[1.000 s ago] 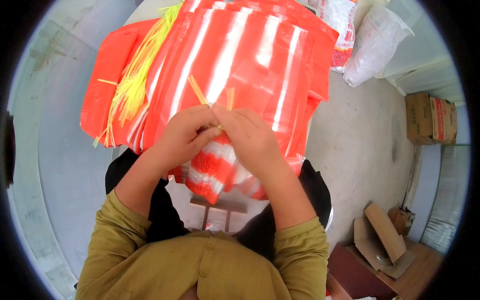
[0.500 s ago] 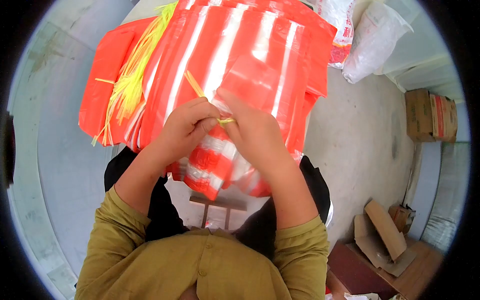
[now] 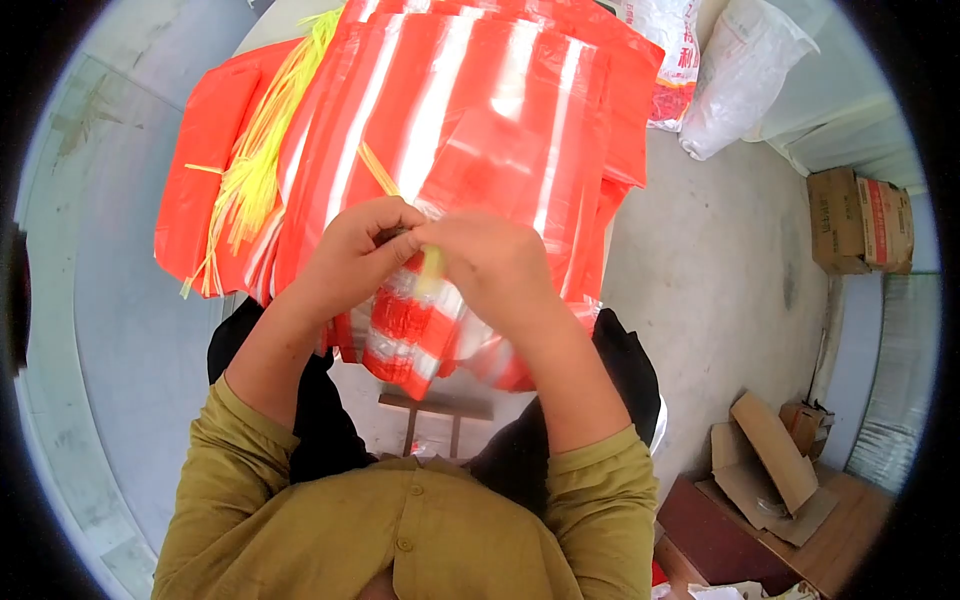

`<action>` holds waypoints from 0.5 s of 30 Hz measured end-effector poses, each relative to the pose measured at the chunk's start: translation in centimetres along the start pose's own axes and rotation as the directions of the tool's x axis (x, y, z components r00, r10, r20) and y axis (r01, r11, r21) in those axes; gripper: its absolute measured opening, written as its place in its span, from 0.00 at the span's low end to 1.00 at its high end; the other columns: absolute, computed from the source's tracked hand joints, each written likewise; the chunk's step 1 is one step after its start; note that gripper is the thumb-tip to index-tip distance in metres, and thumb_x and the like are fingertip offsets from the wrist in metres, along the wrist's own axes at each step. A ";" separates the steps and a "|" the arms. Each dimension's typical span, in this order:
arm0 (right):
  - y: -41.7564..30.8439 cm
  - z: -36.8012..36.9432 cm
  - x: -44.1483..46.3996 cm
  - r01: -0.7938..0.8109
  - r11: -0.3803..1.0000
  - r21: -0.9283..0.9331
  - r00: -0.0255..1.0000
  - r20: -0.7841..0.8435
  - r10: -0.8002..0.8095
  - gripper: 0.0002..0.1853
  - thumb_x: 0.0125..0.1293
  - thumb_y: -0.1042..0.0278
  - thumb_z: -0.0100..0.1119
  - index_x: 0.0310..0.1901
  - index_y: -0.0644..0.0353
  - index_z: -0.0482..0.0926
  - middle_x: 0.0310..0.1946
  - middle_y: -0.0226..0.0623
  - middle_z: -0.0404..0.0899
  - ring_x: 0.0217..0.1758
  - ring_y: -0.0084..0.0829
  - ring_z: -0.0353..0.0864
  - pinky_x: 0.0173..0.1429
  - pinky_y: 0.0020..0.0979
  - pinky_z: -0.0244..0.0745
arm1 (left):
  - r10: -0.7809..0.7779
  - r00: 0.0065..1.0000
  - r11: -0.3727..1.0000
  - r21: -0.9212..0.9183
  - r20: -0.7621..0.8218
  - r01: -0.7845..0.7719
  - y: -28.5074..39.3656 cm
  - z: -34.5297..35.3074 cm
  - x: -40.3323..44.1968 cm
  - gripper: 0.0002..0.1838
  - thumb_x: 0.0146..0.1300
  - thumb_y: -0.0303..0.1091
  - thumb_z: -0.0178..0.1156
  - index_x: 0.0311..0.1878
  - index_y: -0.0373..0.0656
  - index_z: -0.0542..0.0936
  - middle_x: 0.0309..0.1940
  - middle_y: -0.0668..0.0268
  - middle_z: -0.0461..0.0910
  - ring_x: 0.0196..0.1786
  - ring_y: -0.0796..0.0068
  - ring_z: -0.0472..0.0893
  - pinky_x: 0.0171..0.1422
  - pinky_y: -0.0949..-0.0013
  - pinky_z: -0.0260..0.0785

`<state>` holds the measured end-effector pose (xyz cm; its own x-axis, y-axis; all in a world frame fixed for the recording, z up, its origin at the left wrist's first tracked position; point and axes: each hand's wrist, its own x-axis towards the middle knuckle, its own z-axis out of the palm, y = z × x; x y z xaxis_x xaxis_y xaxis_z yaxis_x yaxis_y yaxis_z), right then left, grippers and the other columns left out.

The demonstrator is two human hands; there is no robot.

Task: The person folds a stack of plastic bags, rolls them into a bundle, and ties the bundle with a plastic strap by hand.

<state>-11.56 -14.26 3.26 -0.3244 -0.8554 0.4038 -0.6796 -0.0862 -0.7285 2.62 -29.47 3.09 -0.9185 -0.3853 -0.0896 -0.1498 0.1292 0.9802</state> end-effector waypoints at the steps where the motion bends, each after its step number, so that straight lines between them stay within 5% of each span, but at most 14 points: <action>1: -0.2 0.0 0.0 -0.028 0.999 0.032 0.999 -0.033 0.029 0.10 0.65 0.82 0.70 0.47 0.62 0.90 0.37 0.41 0.86 0.40 0.38 0.86 0.45 0.34 0.82 | -0.010 1.000 0.999 -0.030 -0.023 0.010 -0.1 -0.1 0.0 0.03 0.78 0.25 0.61 0.47 0.38 0.83 0.36 0.74 0.81 0.41 0.88 0.78 0.44 0.76 0.72; 3: -0.5 -0.3 0.1 -0.079 0.992 0.098 0.991 -0.097 0.088 0.09 0.65 0.81 0.71 0.46 0.63 0.89 0.37 0.41 0.86 0.41 0.37 0.86 0.45 0.35 0.81 | -0.033 0.997 0.996 -0.091 -0.068 0.026 -0.4 -0.3 0.2 0.03 0.78 0.25 0.61 0.46 0.37 0.83 0.35 0.74 0.80 0.41 0.88 0.77 0.43 0.75 0.72; 6: 0.4 -0.9 -0.6 -0.025 0.997 -0.067 0.993 -0.117 0.017 0.08 0.65 0.80 0.72 0.45 0.63 0.89 0.38 0.41 0.86 0.42 0.38 0.85 0.45 0.35 0.80 | -0.039 0.992 0.991 0.125 -0.119 0.053 0.4 -1.1 0.1 0.03 0.75 0.25 0.63 0.44 0.37 0.83 0.32 0.71 0.79 0.38 0.82 0.78 0.42 0.72 0.72; 9: 0.7 -1.5 -1.6 -0.086 0.979 -0.186 0.996 -0.053 0.078 0.09 0.64 0.74 0.72 0.45 0.56 0.90 0.39 0.40 0.86 0.45 0.40 0.85 0.47 0.39 0.80 | 0.215 0.964 0.862 0.494 -0.156 -0.112 0.0 -1.4 0.3 0.06 0.70 0.29 0.67 0.40 0.36 0.83 0.29 0.63 0.78 0.35 0.68 0.80 0.41 0.65 0.72; 15: 0.4 -2.2 -2.2 -0.136 0.965 -0.224 0.991 -0.047 0.129 0.06 0.65 0.71 0.72 0.42 0.59 0.89 0.34 0.38 0.83 0.39 0.41 0.84 0.42 0.41 0.79 | 0.259 0.956 0.754 0.647 -0.136 -0.112 -0.3 -1.3 0.4 0.12 0.67 0.35 0.69 0.35 0.35 0.81 0.30 0.54 0.79 0.37 0.50 0.81 0.42 0.51 0.72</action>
<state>-12.54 -11.30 3.31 -0.4397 -0.8345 0.3321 -0.7591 0.1477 -0.6340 2.73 -30.85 3.01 -0.8672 -0.4595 0.1921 -0.2471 0.7318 0.6352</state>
